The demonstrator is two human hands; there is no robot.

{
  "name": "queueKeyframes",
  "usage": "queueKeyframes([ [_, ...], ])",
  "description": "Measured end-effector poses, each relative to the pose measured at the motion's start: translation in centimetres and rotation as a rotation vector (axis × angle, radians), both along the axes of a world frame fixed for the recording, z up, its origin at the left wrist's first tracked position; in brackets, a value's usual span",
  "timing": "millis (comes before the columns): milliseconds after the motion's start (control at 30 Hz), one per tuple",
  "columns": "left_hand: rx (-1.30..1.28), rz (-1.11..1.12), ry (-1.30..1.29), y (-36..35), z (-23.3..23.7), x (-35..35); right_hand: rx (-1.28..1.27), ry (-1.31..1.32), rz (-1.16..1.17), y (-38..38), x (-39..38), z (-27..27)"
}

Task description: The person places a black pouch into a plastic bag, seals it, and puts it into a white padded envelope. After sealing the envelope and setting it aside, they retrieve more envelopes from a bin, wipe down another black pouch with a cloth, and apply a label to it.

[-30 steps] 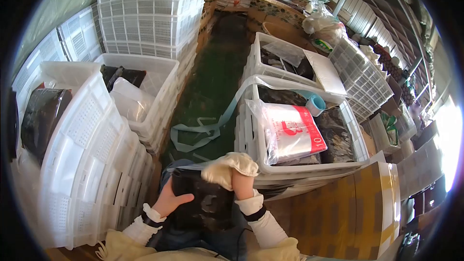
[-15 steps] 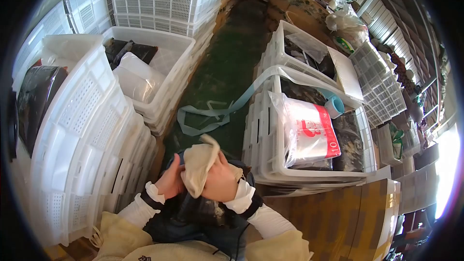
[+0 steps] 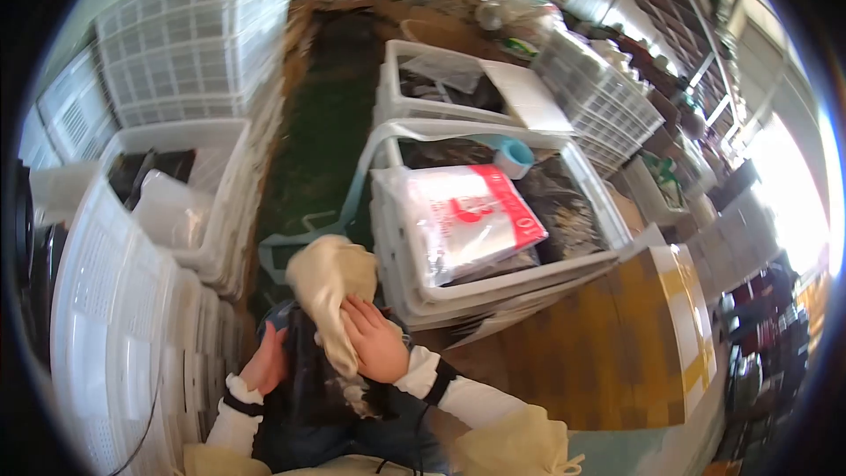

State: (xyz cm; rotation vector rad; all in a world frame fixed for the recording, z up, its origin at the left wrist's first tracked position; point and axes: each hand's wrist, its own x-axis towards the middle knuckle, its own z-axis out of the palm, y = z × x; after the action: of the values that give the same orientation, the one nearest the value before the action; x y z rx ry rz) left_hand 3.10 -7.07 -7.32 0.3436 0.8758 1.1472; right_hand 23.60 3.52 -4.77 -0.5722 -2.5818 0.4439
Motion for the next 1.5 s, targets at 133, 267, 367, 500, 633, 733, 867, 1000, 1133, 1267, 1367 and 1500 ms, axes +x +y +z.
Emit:
queueKeyframes([
  [133,0.29,-0.146,0.958,0.2,0.4,0.2,0.081,0.11,-0.119,1.5,1.8,-2.0],
  [267,0.139,-0.237,1.054,1.4,3.6,1.7,-0.152,0.173,-0.162,-0.3,5.3,-3.5],
  [367,0.07,-0.248,1.069,1.7,4.4,2.3,-0.31,0.296,-0.205,-1.7,8.6,-0.6],
  [500,0.078,-0.285,0.786,2.0,1.9,1.9,-0.879,0.747,-0.498,-1.3,13.7,5.4],
  [633,0.091,-0.305,0.671,2.2,0.8,1.7,-0.545,1.171,-0.464,3.4,19.9,10.0],
  [733,0.157,-0.244,0.594,2.4,-0.7,1.8,-0.334,1.315,-0.578,5.4,20.5,14.4],
  [867,0.16,-0.166,0.617,1.1,-1.5,2.0,-0.216,0.993,-0.843,5.4,21.9,11.4],
  [1000,0.179,-0.097,0.703,0.2,1.8,1.9,-0.581,0.902,-0.817,2.0,20.7,4.8],
  [1133,0.248,-0.015,0.751,-1.4,2.3,1.6,-1.261,0.851,-0.517,-1.8,15.8,-1.1],
  [1267,0.325,-0.087,0.732,-2.7,3.8,1.8,-1.986,1.017,-0.209,-2.5,10.4,-5.1],
  [1367,0.379,-0.204,0.767,-3.0,4.1,2.2,-1.502,0.548,-0.158,-4.2,8.3,-5.0],
  [1500,0.384,-0.286,0.832,-3.2,3.6,3.0,-1.846,0.348,0.297,1.3,4.7,-2.2],
])
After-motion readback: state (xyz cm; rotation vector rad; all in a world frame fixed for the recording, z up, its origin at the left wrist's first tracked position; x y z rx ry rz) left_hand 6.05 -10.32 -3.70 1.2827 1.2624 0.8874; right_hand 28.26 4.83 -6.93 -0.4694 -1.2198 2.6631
